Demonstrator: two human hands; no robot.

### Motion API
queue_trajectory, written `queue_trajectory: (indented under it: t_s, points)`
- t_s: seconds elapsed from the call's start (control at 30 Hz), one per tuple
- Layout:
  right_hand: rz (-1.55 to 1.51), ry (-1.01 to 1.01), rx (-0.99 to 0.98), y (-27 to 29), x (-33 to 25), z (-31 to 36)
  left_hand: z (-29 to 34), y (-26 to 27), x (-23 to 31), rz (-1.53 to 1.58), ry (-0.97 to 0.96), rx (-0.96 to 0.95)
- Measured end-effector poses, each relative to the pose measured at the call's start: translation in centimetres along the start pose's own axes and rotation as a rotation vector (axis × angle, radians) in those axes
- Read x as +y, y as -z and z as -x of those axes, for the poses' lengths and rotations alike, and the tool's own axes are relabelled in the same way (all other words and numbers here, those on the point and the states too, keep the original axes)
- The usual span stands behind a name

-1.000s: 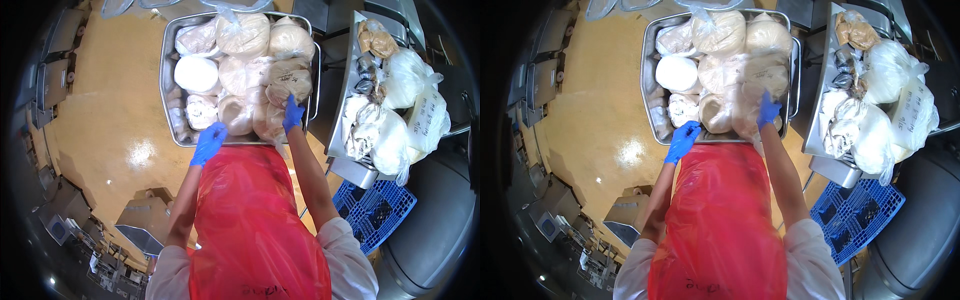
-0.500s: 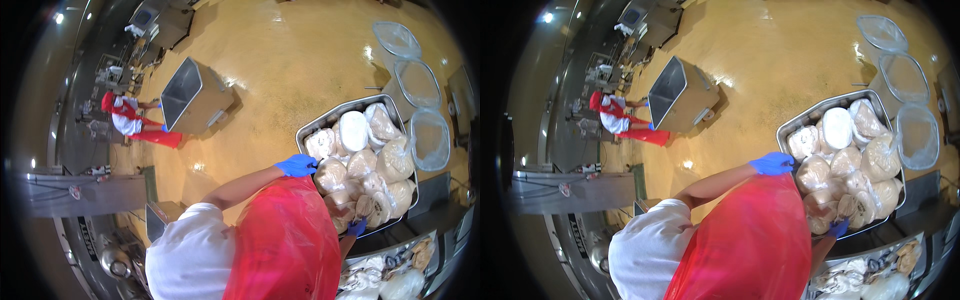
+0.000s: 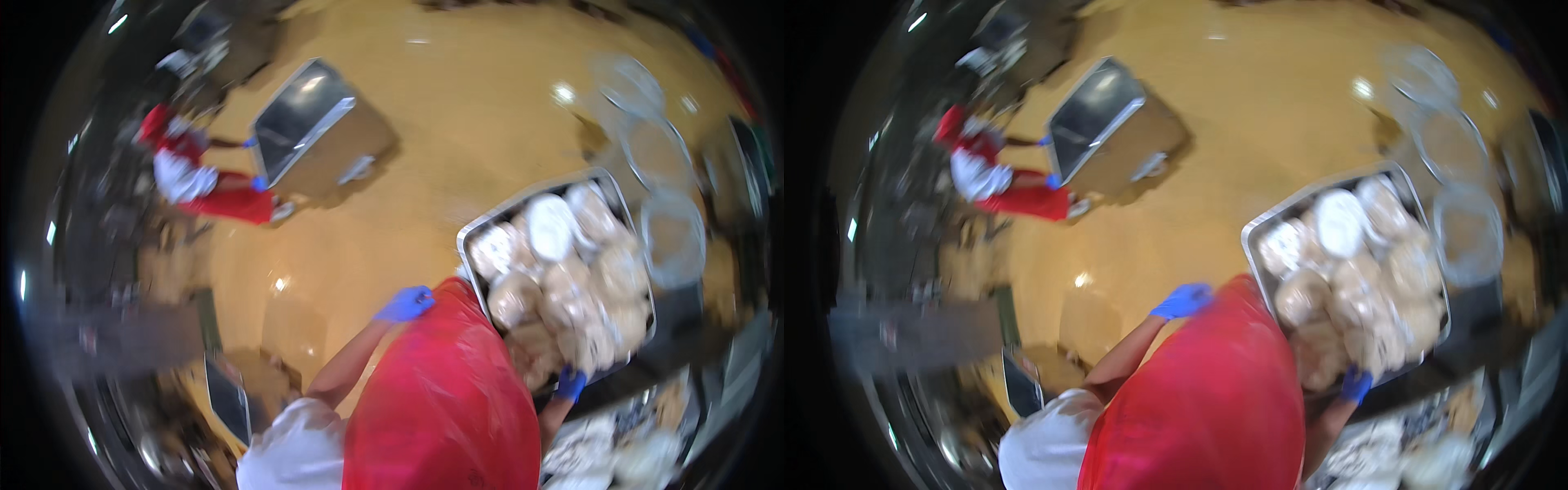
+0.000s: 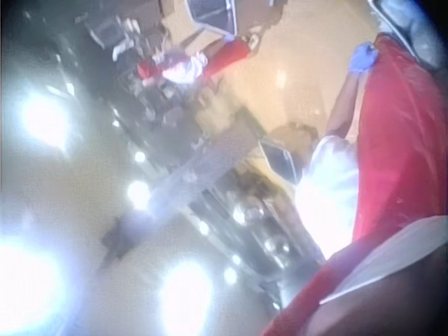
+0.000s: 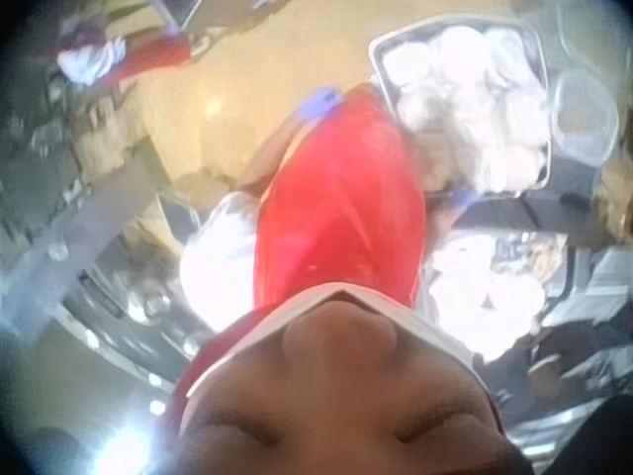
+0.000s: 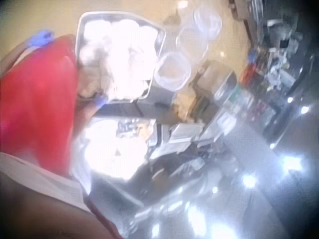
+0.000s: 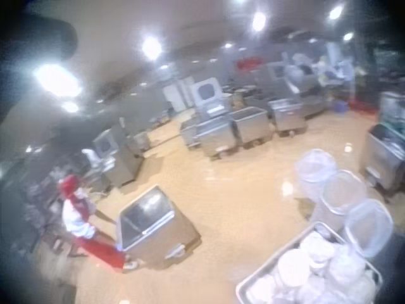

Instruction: The person transfers plastic-wrapped food packages from a metal tray onto a scale, then moves them into a blue crate. The person repeats this process, handling each package individually and arranging them in the crate.

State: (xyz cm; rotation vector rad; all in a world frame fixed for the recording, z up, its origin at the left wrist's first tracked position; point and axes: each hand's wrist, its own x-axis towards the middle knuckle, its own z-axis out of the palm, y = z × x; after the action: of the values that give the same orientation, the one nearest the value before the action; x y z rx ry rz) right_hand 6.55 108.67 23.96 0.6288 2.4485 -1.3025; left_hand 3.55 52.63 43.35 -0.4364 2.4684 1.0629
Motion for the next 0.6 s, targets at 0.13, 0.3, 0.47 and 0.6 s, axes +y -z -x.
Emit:
queue_trajectory:
  t_s: [0.13,0.3,0.47,0.6]
  points:
    - [0.215,0.140,0.470,0.0,-7.2,-5.6,-12.8,0.6,2.4,0.046,-0.073,-0.106]
    - [-1.227,-0.428,0.500,4.8,-9.0,-6.0,-22.0,-8.3,12.3,0.185,-0.219,-0.347]
    - [-0.987,-0.372,0.574,10.4,-20.9,1.2,-23.1,-16.7,24.5,0.195,-0.447,-0.890]
    - [-0.930,-0.302,0.448,14.0,-25.9,6.1,-17.1,-24.9,33.2,0.641,0.106,-1.464]
